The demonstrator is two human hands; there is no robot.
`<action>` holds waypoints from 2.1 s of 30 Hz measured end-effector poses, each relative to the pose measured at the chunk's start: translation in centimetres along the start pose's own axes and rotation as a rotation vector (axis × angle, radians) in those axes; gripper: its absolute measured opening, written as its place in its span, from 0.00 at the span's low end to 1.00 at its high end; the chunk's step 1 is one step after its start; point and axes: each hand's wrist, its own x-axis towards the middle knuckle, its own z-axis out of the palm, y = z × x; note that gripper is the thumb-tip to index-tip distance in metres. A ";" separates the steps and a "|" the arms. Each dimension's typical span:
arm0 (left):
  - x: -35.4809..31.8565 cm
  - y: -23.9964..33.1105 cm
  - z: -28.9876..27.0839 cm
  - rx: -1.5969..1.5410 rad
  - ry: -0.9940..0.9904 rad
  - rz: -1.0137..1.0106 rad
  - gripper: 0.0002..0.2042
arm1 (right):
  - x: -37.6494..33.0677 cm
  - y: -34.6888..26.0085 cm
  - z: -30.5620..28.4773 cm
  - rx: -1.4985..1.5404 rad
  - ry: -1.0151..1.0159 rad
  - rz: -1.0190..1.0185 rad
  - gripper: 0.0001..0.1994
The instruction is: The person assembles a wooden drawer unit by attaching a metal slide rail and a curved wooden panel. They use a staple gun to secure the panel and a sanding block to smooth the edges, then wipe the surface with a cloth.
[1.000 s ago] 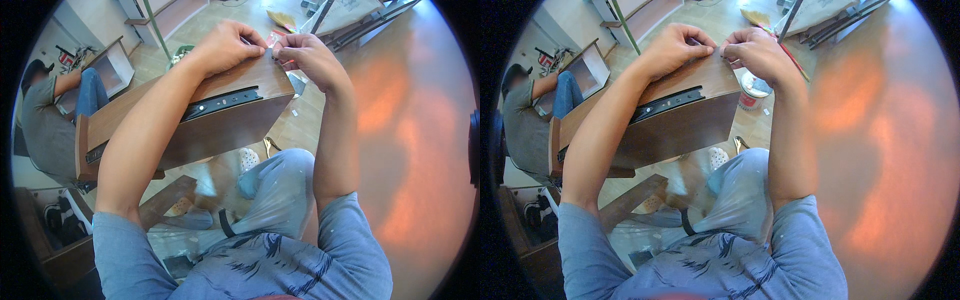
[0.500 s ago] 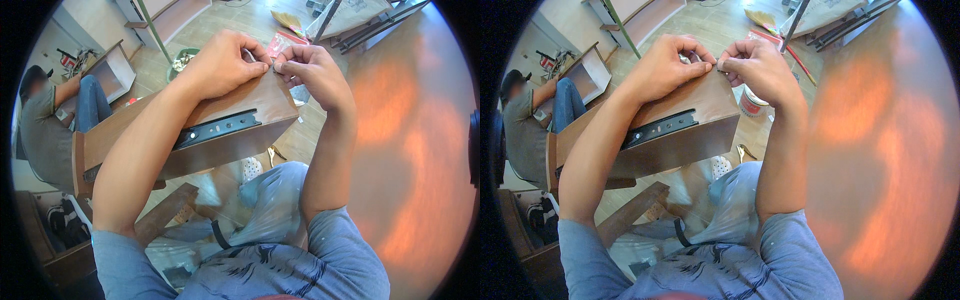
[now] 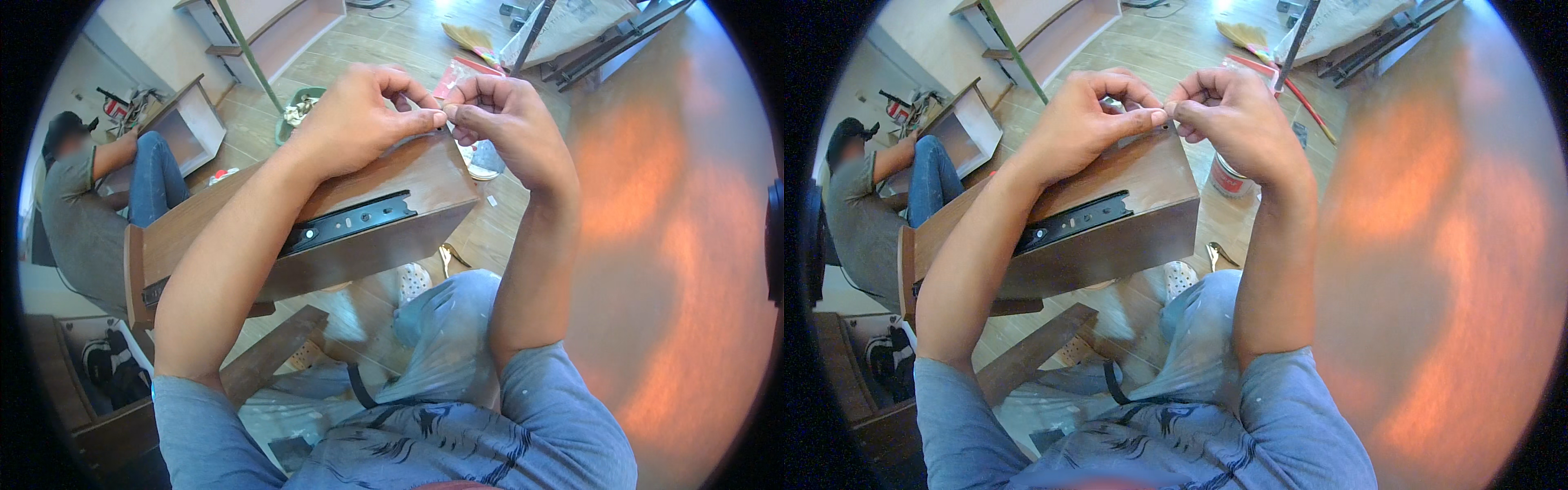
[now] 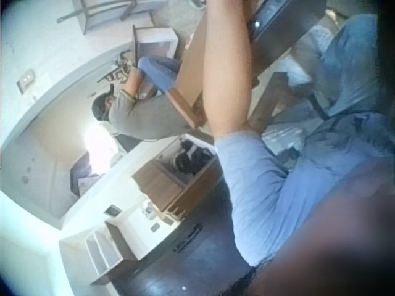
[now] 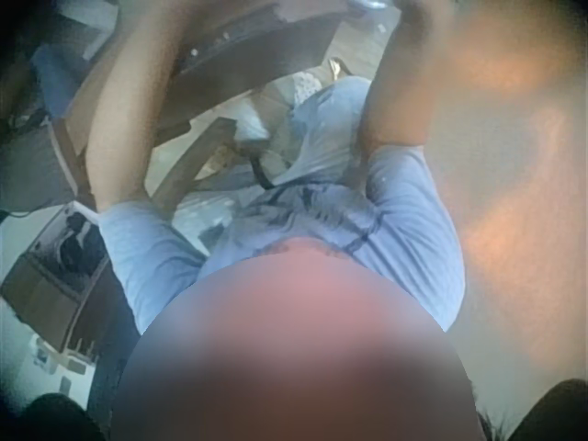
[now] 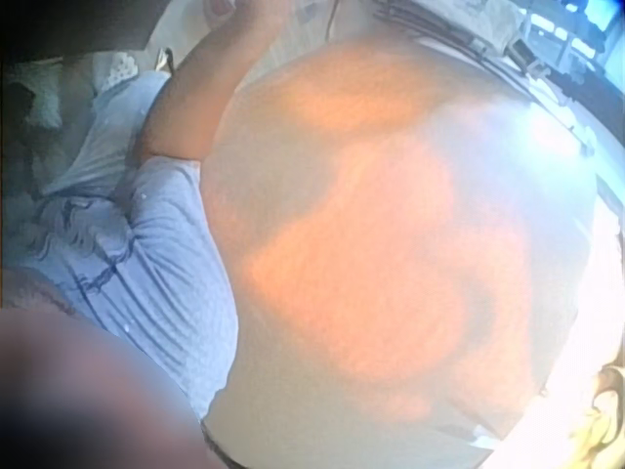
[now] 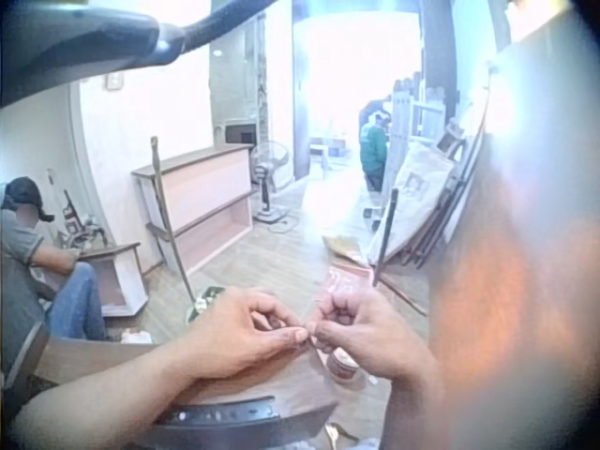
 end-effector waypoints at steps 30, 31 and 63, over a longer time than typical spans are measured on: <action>0.0 0.6 1.1 0.030 -0.070 0.025 0.08 | -19.1 45.0 11.5 -0.889 0.099 0.863 0.38; 0.0 0.6 1.2 0.058 -0.067 0.064 0.08 | -19.1 45.2 11.3 -0.876 0.095 0.863 0.37; 0.2 1.9 0.4 0.189 -0.050 -0.017 0.09 | -9.3 23.0 3.6 -0.036 0.783 -0.027 0.23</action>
